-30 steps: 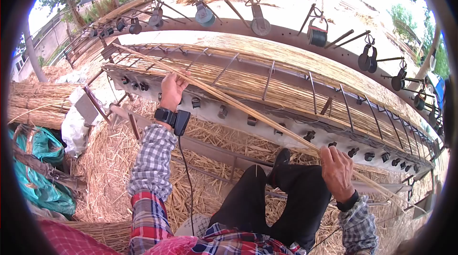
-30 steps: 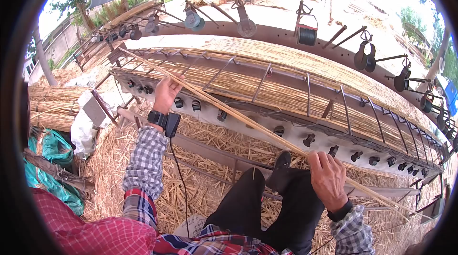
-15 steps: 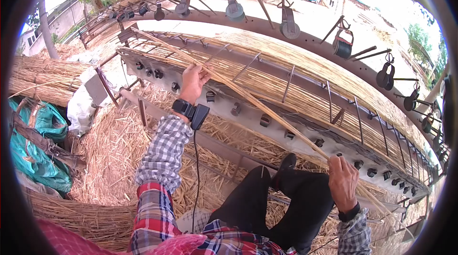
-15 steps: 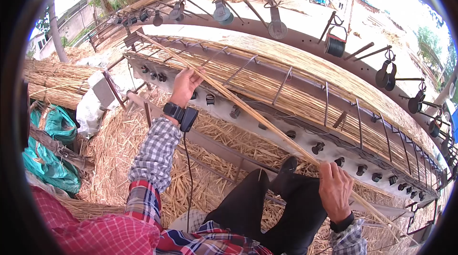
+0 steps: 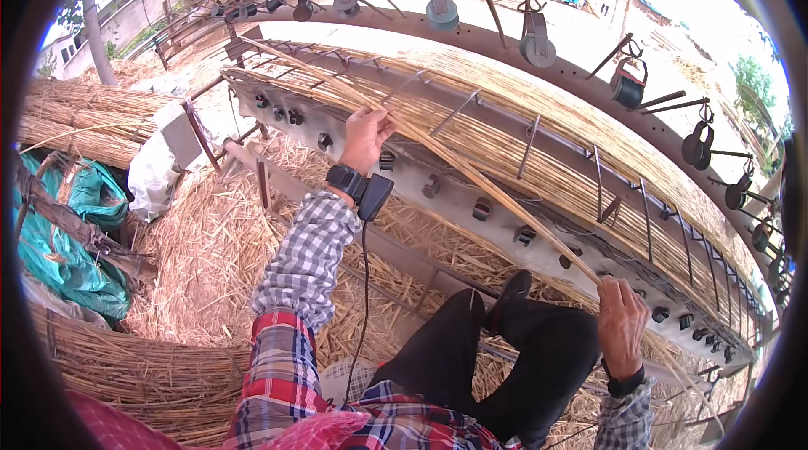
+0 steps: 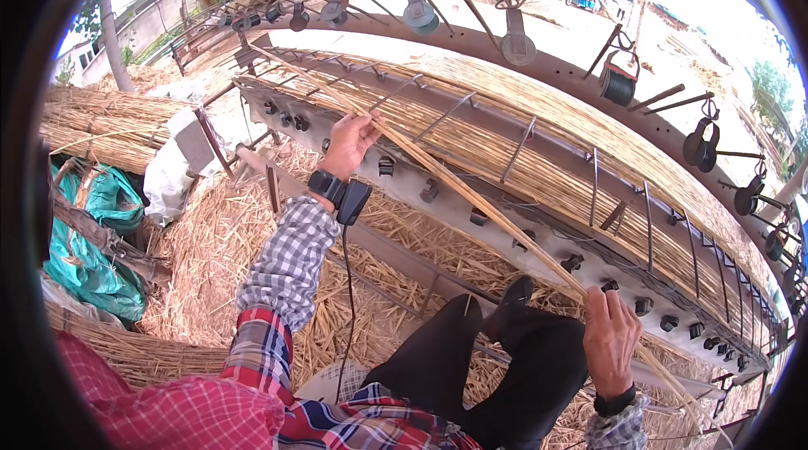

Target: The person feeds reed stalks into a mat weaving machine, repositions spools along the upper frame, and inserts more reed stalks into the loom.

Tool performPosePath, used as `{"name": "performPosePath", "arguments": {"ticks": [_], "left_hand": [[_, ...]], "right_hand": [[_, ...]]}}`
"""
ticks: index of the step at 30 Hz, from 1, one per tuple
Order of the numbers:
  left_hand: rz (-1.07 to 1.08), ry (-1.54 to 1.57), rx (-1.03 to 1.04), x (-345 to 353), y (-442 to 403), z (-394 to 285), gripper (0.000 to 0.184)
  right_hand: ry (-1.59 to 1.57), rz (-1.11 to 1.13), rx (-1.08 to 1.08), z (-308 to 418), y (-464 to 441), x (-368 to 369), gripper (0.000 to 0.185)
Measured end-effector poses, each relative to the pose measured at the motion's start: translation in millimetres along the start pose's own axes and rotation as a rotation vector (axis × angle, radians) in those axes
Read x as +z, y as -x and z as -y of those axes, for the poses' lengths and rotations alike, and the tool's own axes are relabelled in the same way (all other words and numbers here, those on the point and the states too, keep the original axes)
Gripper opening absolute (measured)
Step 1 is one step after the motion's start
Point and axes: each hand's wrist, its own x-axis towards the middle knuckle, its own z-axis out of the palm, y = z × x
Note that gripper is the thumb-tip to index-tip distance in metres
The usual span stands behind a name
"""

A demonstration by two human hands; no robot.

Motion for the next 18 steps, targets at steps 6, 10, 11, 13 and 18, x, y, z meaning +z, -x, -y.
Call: {"name": "performPosePath", "arguments": {"ticks": [6, 10, 11, 13, 18], "left_hand": [[-0.016, 0.178, -0.054, -2, -13, 7, 0.014], [-0.069, 0.307, -0.108, -9, -24, 9, 0.017], [-0.072, 0.304, -0.102, -8, -25, 8, 0.017], [-0.076, 0.405, -0.121, -6, -28, 6, 0.019], [-0.036, 0.551, -0.130, 5, -34, -3, 0.028]], "right_hand": [[0.045, -0.045, 0.065, -12, 4, -23, 0.018], [0.106, -0.056, 0.064, -32, 15, -34, 0.023], [0.101, -0.058, 0.060, -37, 18, -38, 0.023], [0.014, -0.017, 0.143, -45, 23, -46, 0.021], [-0.270, 0.041, 0.241, -59, 28, -67, 0.021]]}}
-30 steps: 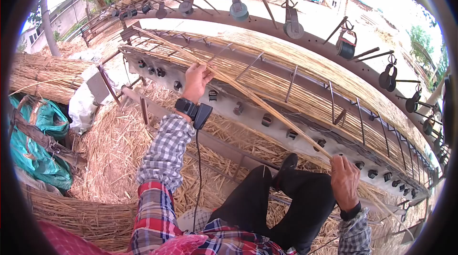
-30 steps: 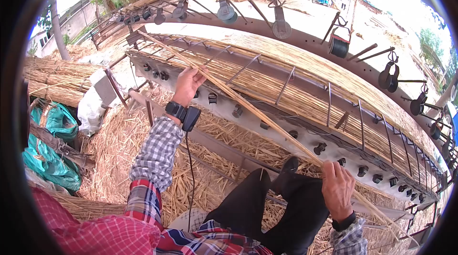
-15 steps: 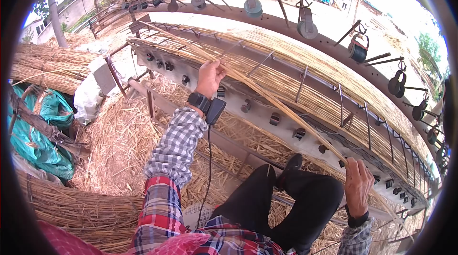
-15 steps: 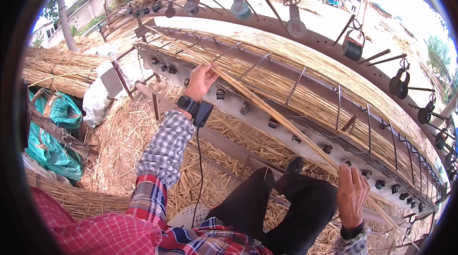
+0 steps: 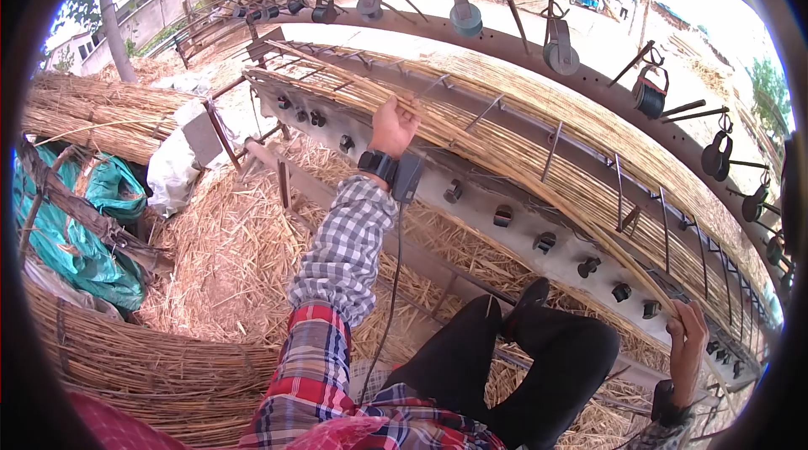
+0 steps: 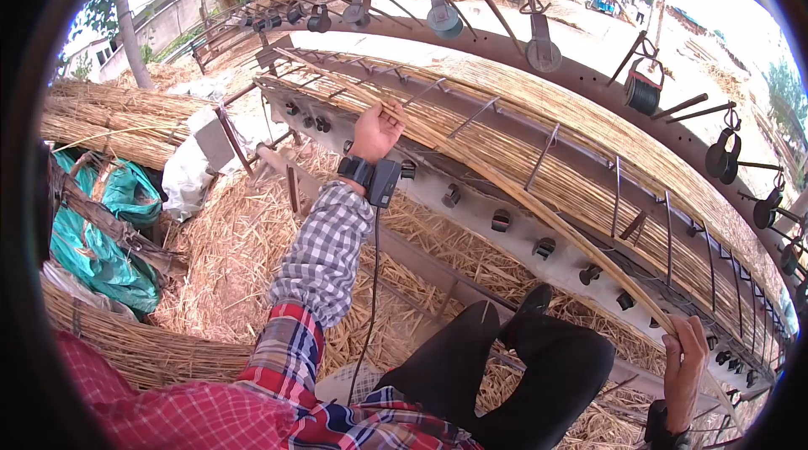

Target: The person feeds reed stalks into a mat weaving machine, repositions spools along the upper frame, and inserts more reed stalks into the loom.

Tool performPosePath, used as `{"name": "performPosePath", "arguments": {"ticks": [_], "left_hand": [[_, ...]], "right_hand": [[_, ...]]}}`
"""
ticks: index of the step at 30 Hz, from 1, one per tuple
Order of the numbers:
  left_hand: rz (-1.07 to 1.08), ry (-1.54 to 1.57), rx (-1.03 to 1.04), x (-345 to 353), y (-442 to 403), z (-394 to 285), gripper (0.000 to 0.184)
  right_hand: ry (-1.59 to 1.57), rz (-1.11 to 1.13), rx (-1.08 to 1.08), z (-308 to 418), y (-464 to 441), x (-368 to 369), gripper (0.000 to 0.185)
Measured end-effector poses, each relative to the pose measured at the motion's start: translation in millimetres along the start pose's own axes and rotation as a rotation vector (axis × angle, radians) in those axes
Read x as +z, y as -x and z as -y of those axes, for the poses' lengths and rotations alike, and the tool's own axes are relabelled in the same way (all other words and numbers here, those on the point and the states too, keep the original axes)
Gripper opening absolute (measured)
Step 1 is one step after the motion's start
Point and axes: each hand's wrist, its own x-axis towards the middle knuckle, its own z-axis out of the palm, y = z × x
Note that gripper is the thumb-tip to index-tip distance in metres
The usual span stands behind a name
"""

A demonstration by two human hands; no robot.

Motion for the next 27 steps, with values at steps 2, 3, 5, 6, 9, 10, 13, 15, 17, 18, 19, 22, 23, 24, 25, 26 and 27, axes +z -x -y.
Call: {"name": "performPosePath", "arguments": {"ticks": [2, 3, 5, 6, 9, 10, 13, 15, 17, 18, 19, 22, 23, 24, 25, 26, 27], "left_hand": [[-0.007, 0.021, 0.001, 1, -3, 4, 0.029], [-0.009, 0.046, 0.008, 1, -4, 9, 0.030], [-0.008, 0.017, -0.014, 4, -2, 17, 0.030], [0.013, -0.084, -0.018, 10, 3, 19, 0.030], [0.064, -0.267, -0.023, 25, 15, 24, 0.031], [0.100, -0.348, -0.029, 28, 16, 29, 0.032], [0.093, -0.468, -0.061, 42, 31, 32, 0.036], [0.174, -0.514, -0.129, 37, 30, 27, 0.033], [0.328, -0.573, -0.187, 25, 24, 20, 0.036], [0.349, -0.627, -0.217, 24, 24, 18, 0.040], [0.368, -0.665, -0.226, 20, 22, 15, 0.042], [0.388, -0.709, -0.215, 13, 37, 20, 0.042], [0.380, -0.727, -0.215, 10, 41, 22, 0.041], [0.352, -0.752, -0.180, 15, 56, 31, 0.040], [0.334, -0.769, -0.169, 15, 63, 36, 0.039], [0.331, -0.769, -0.168, 14, 71, 41, 0.039], [0.326, -0.770, -0.167, 12, 76, 45, 0.039]], "right_hand": [[-0.005, 0.011, 0.023, 2, -7, -4, 0.020], [-0.008, 0.017, 0.040, 3, -10, -7, 0.020], [0.017, -0.024, 0.044, -11, -18, -3, 0.019], [0.132, -0.091, -0.024, -16, -23, -2, 0.019], [0.364, -0.223, -0.162, -50, -43, 6, 0.019], [0.486, -0.291, -0.230, -54, -50, 9, 0.020], [0.458, -0.143, -0.113, -43, -73, 5, 0.020], [0.559, -0.170, -0.168, -53, -83, 9, 0.020], [0.615, -0.232, -0.229, -71, -92, 17, 0.016], [0.611, -0.230, -0.217, -75, -97, 20, 0.014], [0.646, -0.229, -0.192, -84, -106, 27, 0.012], [0.714, -0.242, -0.180, -94, -124, 35, 0.012], [0.745, -0.226, -0.143, -99, -130, 40, 0.012], [0.772, -0.209, -0.116, -103, -137, 44, 0.012], [0.788, -0.214, -0.104, -109, -143, 49, 0.012], [0.764, -0.195, -0.079, -114, -148, 53, 0.011], [0.738, -0.176, -0.054, -118, -153, 56, 0.010]]}}
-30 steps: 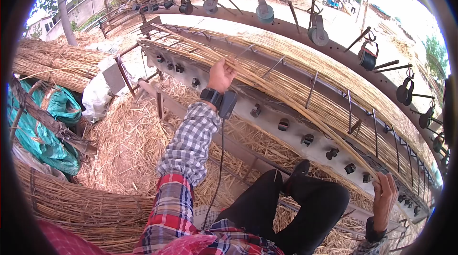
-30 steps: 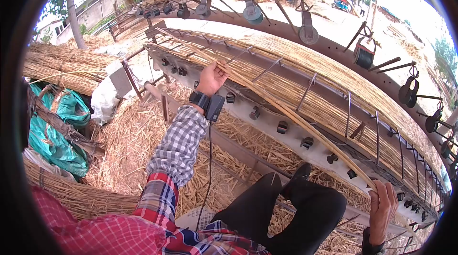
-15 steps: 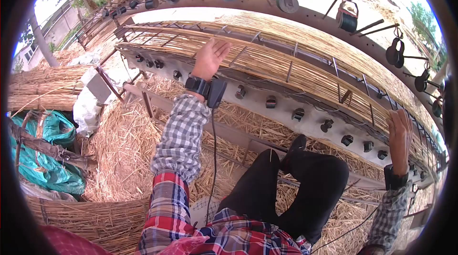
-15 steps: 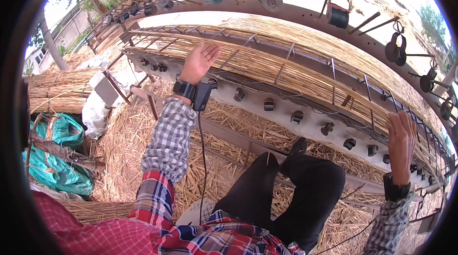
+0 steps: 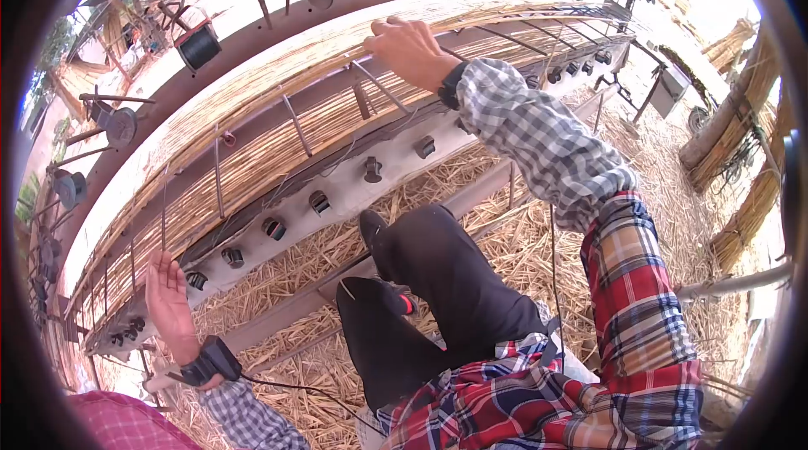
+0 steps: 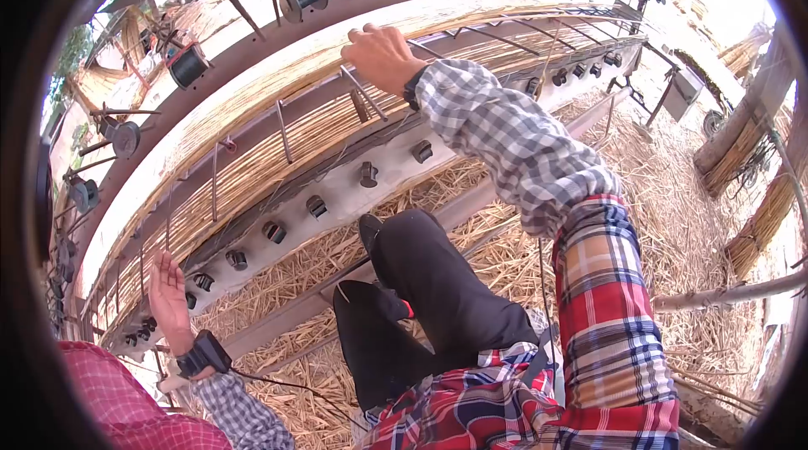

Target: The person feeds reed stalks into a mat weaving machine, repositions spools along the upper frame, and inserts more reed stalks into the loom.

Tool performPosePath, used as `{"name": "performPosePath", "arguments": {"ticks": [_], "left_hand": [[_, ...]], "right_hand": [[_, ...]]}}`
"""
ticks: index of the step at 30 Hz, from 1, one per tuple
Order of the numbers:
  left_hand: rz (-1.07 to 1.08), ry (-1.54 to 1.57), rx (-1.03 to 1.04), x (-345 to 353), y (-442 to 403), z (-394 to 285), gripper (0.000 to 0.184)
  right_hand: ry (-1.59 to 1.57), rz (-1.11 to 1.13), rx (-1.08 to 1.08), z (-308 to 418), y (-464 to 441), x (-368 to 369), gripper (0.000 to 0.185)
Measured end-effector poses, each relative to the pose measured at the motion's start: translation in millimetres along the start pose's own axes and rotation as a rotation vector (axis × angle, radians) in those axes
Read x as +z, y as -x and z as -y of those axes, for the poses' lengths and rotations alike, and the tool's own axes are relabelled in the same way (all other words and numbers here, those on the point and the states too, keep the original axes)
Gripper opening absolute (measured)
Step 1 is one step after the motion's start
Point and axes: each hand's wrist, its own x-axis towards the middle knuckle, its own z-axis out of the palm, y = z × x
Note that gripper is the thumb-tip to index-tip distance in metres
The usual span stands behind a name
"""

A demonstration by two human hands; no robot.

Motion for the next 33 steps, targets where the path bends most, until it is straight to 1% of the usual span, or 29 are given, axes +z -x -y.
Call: {"name": "performPosePath", "arguments": {"ticks": [4, 6, 7, 8, 10, 11, 12, 13, 14, 16, 17, 18, 20, 21, 22, 24, 25, 27, 28, 30, 31, 32, 33], "left_hand": [[0.029, 0.018, -0.039, 13, 6, 13, 0.039], [0.063, 0.006, -0.036, 27, 9, 14, 0.040], [0.107, -0.008, -0.032, 36, 6, 11, 0.041], [0.107, -0.007, -0.034, 47, 4, 9, 0.041], [0.213, 0.007, -0.041, 78, -2, 2, 0.044], [0.217, 0.007, -0.048, 88, -11, 3, 0.044], [0.263, 0.074, -0.111, 98, -19, 3, 0.046], [0.310, 0.141, -0.174, 108, -26, 4, 0.048], [0.321, 0.140, -0.179, 120, -32, 5, 0.048], [0.394, 0.259, -0.229, 142, -37, 8, 0.049], [0.250, 0.283, -0.203, 139, -51, 19, 0.045], [0.260, 0.282, -0.205, 142, -57, 22, 0.045], [0.398, 0.438, -0.248, 145, -65, 27, 0.040], [0.315, 0.427, -0.225, 150, -64, 28, 0.030], [0.323, 0.422, -0.225, 147, -68, 32, 0.030], [0.306, 0.382, -0.171, 143, -74, 35, 0.021], [0.243, 0.367, -0.171, 145, -72, 34, 0.016], [0.241, 0.373, -0.169, 141, -78, 38, 0.016], [0.230, 0.387, -0.163, 141, -77, 37, 0.016], [0.230, 0.385, -0.163, 141, -76, 35, 0.015], [0.248, 0.396, -0.177, 141, -75, 34, 0.015], [0.266, 0.406, -0.192, 140, -74, 34, 0.014], [0.266, 0.404, -0.194, 139, -74, 34, 0.014]], "right_hand": [[0.014, 0.008, 0.033, 2, -13, 1, 0.009], [0.038, -0.035, 0.027, 6, -11, -5, 0.010], [0.040, -0.021, 0.038, 8, -7, -11, 0.010], [0.040, -0.018, 0.037, 10, -1, -16, 0.010], [0.034, -0.092, 0.029, 16, 15, -34, 0.009], [0.085, -0.103, 0.019, 20, 23, -44, 0.010], [0.087, -0.097, 0.025, 24, 30, -52, 0.010], [0.075, -0.137, 0.007, 26, 37, -59, 0.010], [0.064, -0.178, -0.009, 28, 44, -65, 0.010], [0.073, -0.146, 0.011, 31, 53, -71, 0.011], [0.065, -0.177, -0.017, 31, 56, -73, 0.011], [0.055, -0.209, -0.047, 31, 59, -74, 0.011], [0.064, -0.216, -0.045, 31, 63, -74, 0.011], [0.057, -0.232, -0.047, 31, 63, -74, 0.010], [0.050, -0.246, -0.048, 31, 65, -75, 0.008], [0.005, -0.257, -0.045, 29, 72, -78, 0.009], [-0.083, -0.301, -0.024, 29, 77, -79, 0.013], [-0.271, -0.431, 0.010, 28, 87, -82, 0.020], [-0.270, -0.433, 0.015, 27, 97, -88, 0.020], [-0.557, -0.421, 0.316, 19, 124, -102, 0.017], [-0.653, -0.400, 0.460, 7, 138, -102, 0.018], [-0.747, -0.375, 0.605, -9, 154, -99, 0.023], [-0.957, -0.388, 0.787, -27, 171, -91, 0.030]]}}
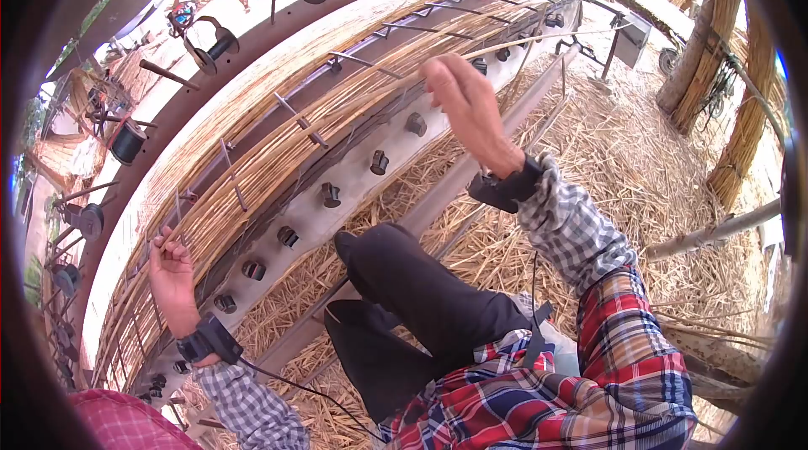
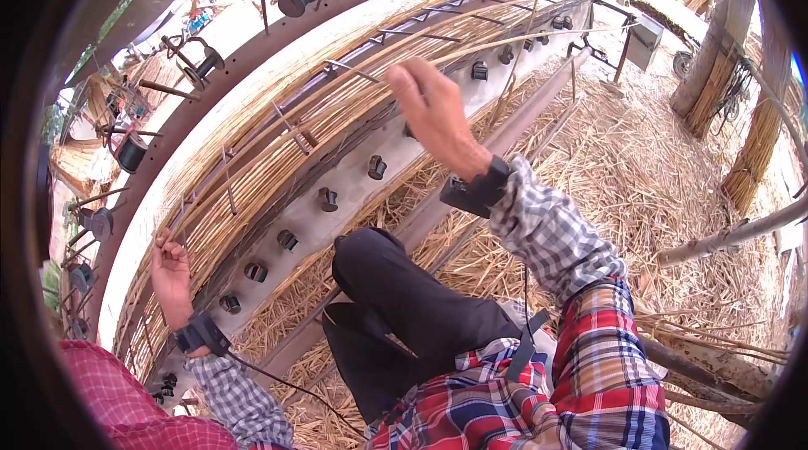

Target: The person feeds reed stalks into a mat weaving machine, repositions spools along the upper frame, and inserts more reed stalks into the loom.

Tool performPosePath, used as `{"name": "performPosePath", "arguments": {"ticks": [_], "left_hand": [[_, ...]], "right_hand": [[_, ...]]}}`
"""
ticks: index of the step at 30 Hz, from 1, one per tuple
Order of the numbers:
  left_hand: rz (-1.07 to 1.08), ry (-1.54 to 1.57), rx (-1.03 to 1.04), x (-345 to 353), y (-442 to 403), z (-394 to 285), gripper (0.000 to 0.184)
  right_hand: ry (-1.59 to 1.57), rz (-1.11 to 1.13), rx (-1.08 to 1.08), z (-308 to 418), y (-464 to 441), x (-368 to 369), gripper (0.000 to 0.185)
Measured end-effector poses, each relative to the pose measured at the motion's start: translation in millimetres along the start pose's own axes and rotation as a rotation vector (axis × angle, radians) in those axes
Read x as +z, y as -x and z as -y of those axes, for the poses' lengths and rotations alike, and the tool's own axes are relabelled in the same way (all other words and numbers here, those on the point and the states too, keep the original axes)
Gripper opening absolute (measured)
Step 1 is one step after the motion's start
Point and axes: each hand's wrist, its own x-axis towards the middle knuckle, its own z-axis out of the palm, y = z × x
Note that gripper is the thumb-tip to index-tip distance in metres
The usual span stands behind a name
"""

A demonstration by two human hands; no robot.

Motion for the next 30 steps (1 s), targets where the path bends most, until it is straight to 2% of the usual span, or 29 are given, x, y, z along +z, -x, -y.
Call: {"name": "performPosePath", "arguments": {"ticks": [3, 4, 6, 8, 10, 11, 14, 16, 17, 19, 20, 21, 23, 24, 27, 30], "left_hand": [[-0.022, 0.004, -0.004, -9, -3, -4, 0.014], [0.013, -0.012, 0.008, -15, -6, -5, 0.014], [0.050, -0.025, 0.021, -15, -7, -4, 0.014], [0.041, -0.017, 0.029, -13, -3, -5, 0.015], [0.053, -0.013, 0.020, -16, -1, -5, 0.014], [0.071, -0.011, 0.003, -16, 0, -5, 0.014], [0.023, -0.083, 0.027, -12, 6, -4, 0.013], [0.017, -0.086, 0.027, -9, 10, -1, 0.012], [0.006, -0.091, 0.025, -9, 12, -1, 0.012], [0.021, -0.082, 0.012, -10, 11, -1, 0.012], [0.042, -0.073, -0.006, -11, 11, 0, 0.012], [0.040, -0.070, -0.003, -12, 11, 1, 0.012], [0.014, -0.069, -0.002, -12, 9, 2, 0.012], [0.015, -0.064, 0.002, -13, 8, 3, 0.012], [-0.020, -0.055, 0.004, -13, 3, 6, 0.012], [-0.026, -0.047, -0.001, -13, -5, 9, 0.014]], "right_hand": [[-0.447, -0.127, 0.505, -66, -23, -57, 0.056], [-0.445, -0.130, 0.506, -88, -31, -78, 0.056], [-0.801, -0.111, 0.795, -119, -42, -113, 0.064], [-0.884, -0.117, 0.750, -124, -44, -133, 0.067], [-1.102, -0.111, 0.637, -121, -52, -143, 0.083], [-1.102, -0.218, 0.657, -120, -58, -148, 0.084], [-1.228, -0.279, 0.662, -124, -82, -170, 0.084], [-1.392, -0.405, 0.611, -140, -100, -188, 0.085], [-1.404, -0.444, 0.661, -150, -111, -202, 0.074], [-1.372, -0.658, 0.678, -158, -131, -219, 0.066], [-1.353, -0.693, 0.753, -160, -142, -228, 0.052], [-1.145, -0.776, 0.708, -156, -149, -228, 0.040], [-0.987, -0.725, 0.692, -152, -164, -235, 0.027], [-0.986, -0.721, 0.686, -156, -170, -240, 0.027], [-0.934, -0.497, 0.579, -165, -181, -245, 0.026], [-1.134, -0.446, 0.625, -173, -193, -234, 0.030]]}}
